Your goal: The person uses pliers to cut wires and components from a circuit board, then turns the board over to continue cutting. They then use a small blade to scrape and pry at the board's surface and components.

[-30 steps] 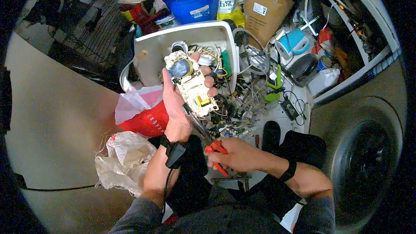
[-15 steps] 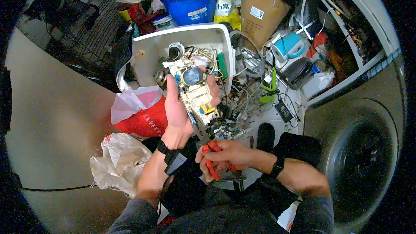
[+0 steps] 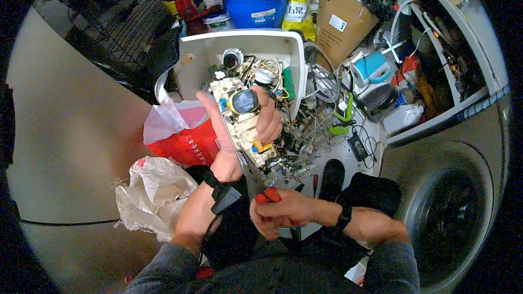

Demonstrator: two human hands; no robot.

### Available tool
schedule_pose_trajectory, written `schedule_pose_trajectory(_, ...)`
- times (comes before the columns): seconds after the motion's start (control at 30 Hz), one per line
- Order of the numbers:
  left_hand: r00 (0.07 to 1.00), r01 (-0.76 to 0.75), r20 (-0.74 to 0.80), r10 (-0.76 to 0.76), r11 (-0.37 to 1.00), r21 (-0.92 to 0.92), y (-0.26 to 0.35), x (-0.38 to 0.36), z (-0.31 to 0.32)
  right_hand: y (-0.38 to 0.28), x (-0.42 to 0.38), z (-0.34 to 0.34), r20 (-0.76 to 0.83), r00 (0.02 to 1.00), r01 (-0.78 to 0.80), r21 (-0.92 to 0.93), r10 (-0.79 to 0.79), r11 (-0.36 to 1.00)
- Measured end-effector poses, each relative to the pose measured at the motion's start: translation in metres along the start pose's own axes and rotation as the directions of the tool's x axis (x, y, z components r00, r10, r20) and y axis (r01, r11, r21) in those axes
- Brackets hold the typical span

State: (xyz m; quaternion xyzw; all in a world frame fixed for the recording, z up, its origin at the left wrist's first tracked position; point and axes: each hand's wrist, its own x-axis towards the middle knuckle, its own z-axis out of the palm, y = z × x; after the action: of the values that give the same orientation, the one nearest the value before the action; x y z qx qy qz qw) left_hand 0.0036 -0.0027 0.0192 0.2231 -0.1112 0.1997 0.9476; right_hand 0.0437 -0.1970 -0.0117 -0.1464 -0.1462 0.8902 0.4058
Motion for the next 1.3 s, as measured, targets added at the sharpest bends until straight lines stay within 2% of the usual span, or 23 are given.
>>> schedule_pose_trajectory(0.03,1.000,-0.025,-0.014,0.025,0.999,0.025,0.002,0.002,0.000,-0.004,0.003,0.004,-0.122,0.992,0.001,-0.131,-0.017,0.991)
schedule_pose_trajectory(0.07,0.987,-0.064,-0.148,0.067,0.998,0.021,0.001,0.002,0.004,-0.007,0.007,0.008,-0.238,0.970,-0.015,-0.255,-0.048,0.967)
schedule_pose_trajectory(0.2,0.959,-0.052,-0.267,0.099,0.983,0.178,0.007,0.004,-0.002,-0.012,0.010,0.004,-0.288,0.953,0.002,-0.314,-0.097,0.949)
schedule_pose_trajectory(0.23,0.959,-0.052,-0.265,0.099,0.983,0.178,0.008,0.004,-0.002,-0.013,0.012,-0.001,-0.374,0.916,-0.042,-0.450,-0.146,0.892)
schedule_pose_trajectory(0.27,0.918,-0.039,-0.377,0.126,0.972,0.231,0.009,0.003,-0.001,-0.013,0.013,-0.004,-0.446,0.871,-0.098,-0.568,-0.206,0.817)
schedule_pose_trajectory(0.3,0.861,-0.020,-0.483,0.156,0.961,0.276,0.008,0.003,-0.001,-0.014,0.011,-0.003,-0.450,0.870,-0.100,-0.566,-0.205,0.819)
schedule_pose_trajectory(0.4,0.866,-0.041,-0.473,0.164,0.965,0.259,0.010,0.002,-0.005,-0.019,0.010,0.001,-0.431,0.870,-0.124,-0.662,-0.240,0.739)
schedule_pose_trajectory(0.43,0.850,-0.047,-0.497,0.176,0.964,0.261,0.010,0.001,-0.004,-0.018,0.010,-0.001,-0.491,0.818,-0.159,-0.692,-0.298,0.704)
schedule_pose_trajectory(0.47,0.797,-0.044,-0.547,0.255,0.928,0.370,0.008,0.001,-0.002,-0.016,0.010,-0.003,-0.545,0.759,-0.199,-0.716,-0.357,0.669)
schedule_pose_trajectory(0.5,0.800,-0.041,-0.545,0.252,0.929,0.369,0.008,0.000,-0.003,-0.015,0.010,-0.004,-0.546,0.757,-0.197,-0.715,-0.360,0.670)
schedule_pose_trajectory(0.57,0.799,-0.047,-0.538,0.267,0.921,0.387,0.009,-0.001,-0.007,-0.017,0.010,-0.005,-0.529,0.672,-0.319,-0.838,-0.517,0.443)
schedule_pose_trajectory(0.6,0.772,-0.062,-0.554,0.310,0.905,0.420,0.010,0.000,-0.007,-0.019,0.009,-0.004,-0.527,0.669,-0.316,-0.840,-0.523,0.442)
schedule_pose_trajectory(0.67,0.775,-0.079,-0.546,0.319,0.905,0.418,0.009,0.000,-0.007,-0.021,0.010,-0.003,-0.413,0.575,-0.431,-0.887,-0.706,0.168)
schedule_pose_trajectory(0.7,0.773,-0.101,-0.540,0.334,0.904,0.415,0.009,-0.001,-0.006,-0.021,0.010,-0.006,-0.411,0.573,-0.426,-0.889,-0.709,0.170)
schedule_pose_trajectory(0.77,0.789,-0.121,-0.515,0.335,0.907,0.404,0.010,0.000,-0.011,-0.023,0.007,-0.012,-0.230,0.497,-0.527,-0.846,-0.837,-0.080)
schedule_pose_trajectory(0.9,0.777,-0.178,-0.531,0.337,0.928,0.328,0.010,0.002,-0.007,-0.028,0.003,-0.011,-0.212,0.505,-0.519,-0.849,-0.837,-0.097)
schedule_pose_trajectory(1.0,0.833,-0.135,-0.485,0.265,0.948,0.287,0.010,0.000,-0.022,-0.030,0.000,-0.008,-0.329,0.584,-0.491,-0.871,-0.742,-0.001)
schedule_pose_trajectory(1.07,0.950,-0.103,-0.277,0.144,0.982,0.156,0.008,0.001,-0.029,-0.029,-0.001,-0.013,-0.377,0.578,-0.480,-0.874,-0.724,0.073)
schedule_pose_trajectory(1.1,0.951,-0.101,-0.275,0.142,0.982,0.157,0.006,0.003,-0.024,-0.029,-0.002,-0.015,-0.377,0.576,-0.479,-0.874,-0.726,0.073)
schedule_pose_trajectory(1.17,0.885,-0.065,-0.419,0.205,0.944,0.324,-0.002,0.004,-0.006,-0.027,-0.005,-0.018,-0.320,0.562,-0.445,-0.894,-0.763,0.048)
schedule_pose_trajectory(1.2,0.930,-0.027,-0.334,0.151,0.937,0.349,0.003,0.002,-0.011,-0.028,-0.008,-0.018,-0.320,0.561,-0.446,-0.894,-0.764,0.047)
schedule_pose_trajectory(1.27,0.960,-0.039,-0.260,0.107,0.967,0.252,0.002,0.001,-0.017,-0.030,-0.012,-0.017,-0.484,0.763,-0.326,-0.860,-0.428,0.392)
schedule_pose_trajectory(1.3,0.981,-0.038,-0.181,0.066,0.987,0.154,0.003,0.000,-0.016,-0.030,-0.011,-0.012,-0.481,0.766,-0.323,-0.861,-0.426,0.392)
